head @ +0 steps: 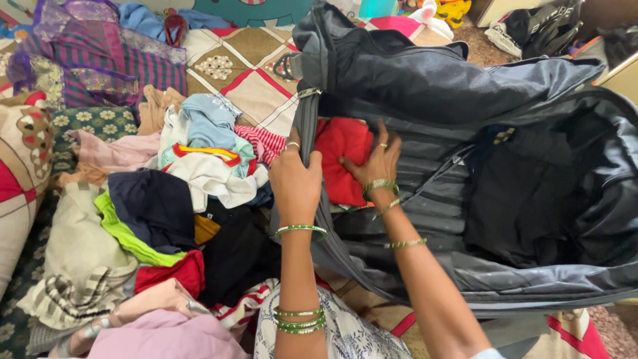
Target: The person sorts through a pile of laundry and places several items, including denim shorts, a white t-shirt, a green t-shirt, and a red shirt, into a black duffel bag.
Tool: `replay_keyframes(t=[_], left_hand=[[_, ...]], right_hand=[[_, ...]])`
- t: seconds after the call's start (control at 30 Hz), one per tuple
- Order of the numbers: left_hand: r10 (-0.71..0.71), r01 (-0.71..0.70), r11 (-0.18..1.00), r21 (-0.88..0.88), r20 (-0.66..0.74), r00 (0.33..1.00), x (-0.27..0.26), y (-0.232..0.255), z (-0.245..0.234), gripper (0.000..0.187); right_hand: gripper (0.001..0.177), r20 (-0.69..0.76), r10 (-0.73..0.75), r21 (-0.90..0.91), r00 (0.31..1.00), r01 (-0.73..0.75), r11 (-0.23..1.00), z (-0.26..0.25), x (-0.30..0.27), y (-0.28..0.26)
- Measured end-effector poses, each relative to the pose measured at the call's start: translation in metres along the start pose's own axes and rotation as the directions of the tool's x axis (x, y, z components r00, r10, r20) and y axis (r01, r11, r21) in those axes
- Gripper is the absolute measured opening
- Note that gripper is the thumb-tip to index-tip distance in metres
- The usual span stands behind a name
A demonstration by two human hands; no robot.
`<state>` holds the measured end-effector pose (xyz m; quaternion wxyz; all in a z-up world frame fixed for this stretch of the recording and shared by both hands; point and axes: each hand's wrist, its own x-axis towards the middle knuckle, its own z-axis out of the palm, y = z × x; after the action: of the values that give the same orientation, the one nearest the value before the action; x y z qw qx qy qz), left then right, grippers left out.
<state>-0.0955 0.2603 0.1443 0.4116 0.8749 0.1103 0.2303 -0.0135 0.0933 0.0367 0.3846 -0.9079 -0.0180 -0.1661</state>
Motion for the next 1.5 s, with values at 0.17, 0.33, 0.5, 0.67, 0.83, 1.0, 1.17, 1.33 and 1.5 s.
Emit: replay_keyframes(t=[0.17, 0.33, 0.5, 0.67, 0.83, 1.0, 1.17, 1.33, 1.5], left_hand=[[-0.042, 0.041, 0.999, -0.031, -0.021, 0.999, -0.009, 0.016, -0.008, 0.038], [0.005, -0.008, 0.999, -0.042, -0.057, 0.998, -0.015, 0.019, -0.012, 0.034], [-0.006, 0.012, 0.997, 0.078, -0.076, 0.997, -0.007, 0.023, -0.001, 0.036], [-0.08, 0.08, 0.997, -0.005, -0.097, 0.992, -0.01, 0.02, -0.003, 0.035], [-0.069, 0.065, 0.997, -0.045, -0.099, 0.993, -0.011, 0.024, -0.007, 0.039], [-0.033, 0.032, 0.999, -0.005, -0.104, 0.994, -0.009, 0.023, -0.006, 0.037], [-0.031, 0.025, 0.998, -0.051, -0.114, 0.993, -0.01, 0.028, -0.01, 0.038], [-0.056, 0.057, 0.998, 0.007, -0.092, 0.994, -0.009, 0.02, -0.002, 0.037], [0.013, -0.005, 0.999, 0.042, -0.194, 0.981, -0.01, 0.019, 0.011, 0.042]], right_hand=[[0.066, 0.139, -0.43, -0.283, 0.892, 0.452, 0.846, 0.034, -0.021, -0.008], [0.057, 0.242, -0.576, -0.371, 0.781, 0.623, 0.689, 0.077, -0.013, 0.019], [0.049, 0.481, -0.233, -0.419, 0.845, 0.455, 0.786, 0.087, 0.019, 0.008], [0.092, 0.182, -0.28, -0.224, 0.943, 0.317, 0.922, 0.056, 0.017, 0.027], [0.108, 0.185, 0.294, 0.216, 0.938, -0.331, 0.919, 0.027, -0.015, 0.04], [0.102, 0.607, 0.126, 0.327, 0.785, -0.391, 0.86, 0.042, 0.003, 0.061], [0.114, 0.544, 0.274, -0.056, 0.793, -0.291, 0.955, 0.028, 0.005, 0.027], [0.087, 0.129, -0.203, -0.3, 0.97, 0.234, 0.925, 0.05, -0.038, 0.004], [0.071, 0.214, -0.42, -0.506, 0.882, 0.468, 0.725, 0.117, -0.023, 0.056]])
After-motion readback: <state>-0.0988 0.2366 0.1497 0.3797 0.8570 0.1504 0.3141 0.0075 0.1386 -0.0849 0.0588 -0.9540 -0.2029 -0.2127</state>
